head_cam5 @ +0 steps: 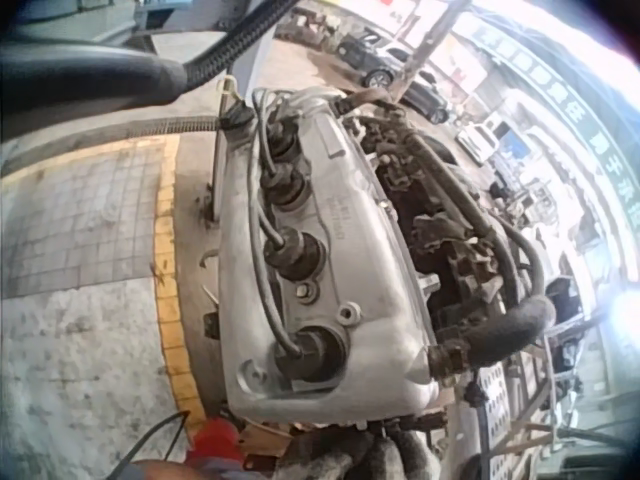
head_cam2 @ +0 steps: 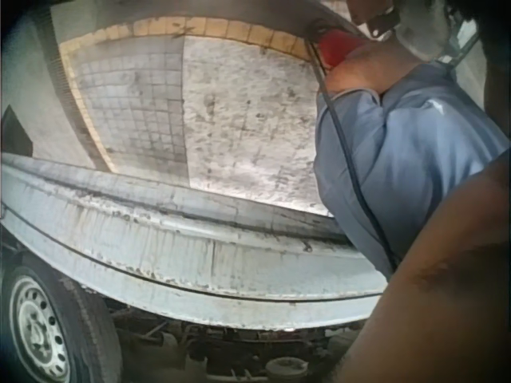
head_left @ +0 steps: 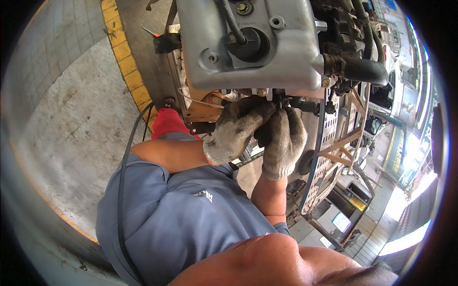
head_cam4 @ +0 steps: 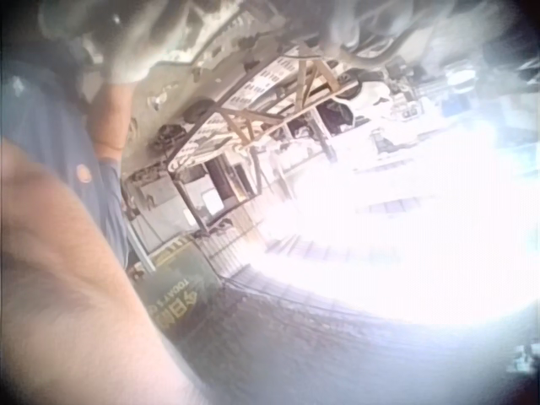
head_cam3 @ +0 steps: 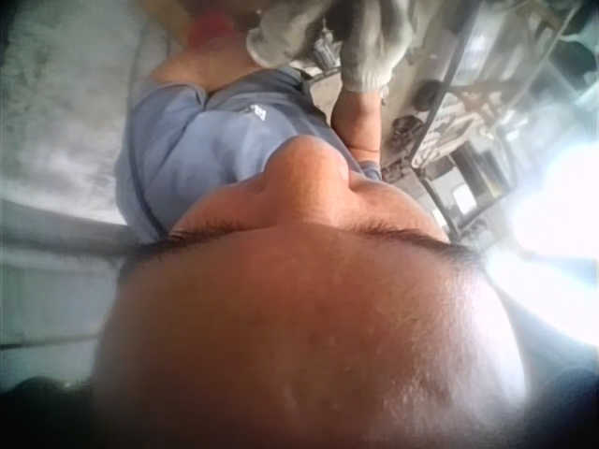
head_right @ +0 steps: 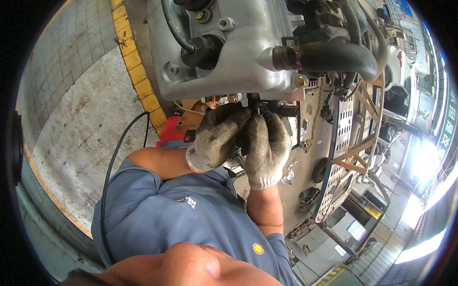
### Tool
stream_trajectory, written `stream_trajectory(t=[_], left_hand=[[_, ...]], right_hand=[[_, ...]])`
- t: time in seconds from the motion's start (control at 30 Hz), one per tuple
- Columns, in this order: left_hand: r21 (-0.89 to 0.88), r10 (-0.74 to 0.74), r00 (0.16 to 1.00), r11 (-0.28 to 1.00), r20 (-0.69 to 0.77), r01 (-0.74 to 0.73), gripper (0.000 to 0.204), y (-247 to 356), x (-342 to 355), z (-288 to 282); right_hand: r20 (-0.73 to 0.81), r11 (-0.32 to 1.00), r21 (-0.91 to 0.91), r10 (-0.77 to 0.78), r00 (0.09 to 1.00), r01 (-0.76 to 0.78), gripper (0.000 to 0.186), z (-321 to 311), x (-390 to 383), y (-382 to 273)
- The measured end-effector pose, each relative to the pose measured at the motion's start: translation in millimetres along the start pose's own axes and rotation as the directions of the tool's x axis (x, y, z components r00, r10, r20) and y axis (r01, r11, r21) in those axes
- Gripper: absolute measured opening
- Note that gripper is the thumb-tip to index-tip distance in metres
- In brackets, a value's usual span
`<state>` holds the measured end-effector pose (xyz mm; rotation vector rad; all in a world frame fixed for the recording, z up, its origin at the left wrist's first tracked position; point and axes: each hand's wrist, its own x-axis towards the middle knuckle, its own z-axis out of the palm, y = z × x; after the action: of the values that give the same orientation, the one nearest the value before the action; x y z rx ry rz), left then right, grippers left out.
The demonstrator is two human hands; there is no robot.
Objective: The person works on a car engine mounted on a stand in a workshop. They wipe a small part with a cloth, then use a cordless impact wrench to tighten bolts on the engine block. The person also handles a small metal component and places it on the engine.
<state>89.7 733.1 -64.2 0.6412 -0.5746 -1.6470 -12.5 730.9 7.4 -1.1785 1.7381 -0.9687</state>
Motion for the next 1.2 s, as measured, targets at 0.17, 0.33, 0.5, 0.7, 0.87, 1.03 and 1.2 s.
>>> stream_trajectory(t=[0.17, 0.33, 0.5, 0.7, 0.87, 1.03, 1.2], left_hand=[[-0.339, -0.288, 0.958, 0.900, 0.006, 0.273, 0.028, 11.4, 0.7, 4.5], [-0.345, -0.334, 0.943, 0.886, -0.008, 0.311, 0.028, 6.6, 0.2, 2.8], [0.411, 0.289, 0.952, 0.859, 0.100, -0.304, 0.042, -11.9, -4.2, -9.5], [0.468, 0.396, 0.905, 0.777, 0.157, -0.421, 0.047, -20.4, -6.1, -15.1], [0.372, 0.293, 0.954, 0.880, 0.062, -0.294, 0.031, -30.4, -6.1, -13.1], [0.003, 0.010, 1.000, 1.000, 0.014, -0.010, 0.030, -4.5, -1.8, -4.3], [0.362, 0.322, 0.942, 0.870, 0.096, -0.334, 0.029, -0.7, -1.8, -8.4]], right_hand=[[0.006, 0.999, -0.002, -0.049, 0.999, 0.049, 0.033, -5.3, -0.1, 11.1], [0.093, 0.803, -0.413, -0.431, 0.897, 0.429, 0.030, -3.8, 4.4, 17.5], [0.106, 0.813, -0.460, -0.350, 0.931, 0.358, 0.024, -7.5, 1.2, 11.3], [-0.008, 0.999, -0.038, 0.010, 1.000, -0.010, 0.021, -0.4, -0.3, -3.1], [-0.004, 0.999, -0.009, 0.032, 0.999, -0.032, 0.025, 2.2, -1.0, -0.8], [0.013, 0.991, -0.135, -0.013, 1.000, 0.015, 0.032, -3.7, 0.0, 2.9], [-0.068, 0.937, -0.305, -0.198, 0.978, 0.168, 0.019, 7.8, -2.4, -5.1]])
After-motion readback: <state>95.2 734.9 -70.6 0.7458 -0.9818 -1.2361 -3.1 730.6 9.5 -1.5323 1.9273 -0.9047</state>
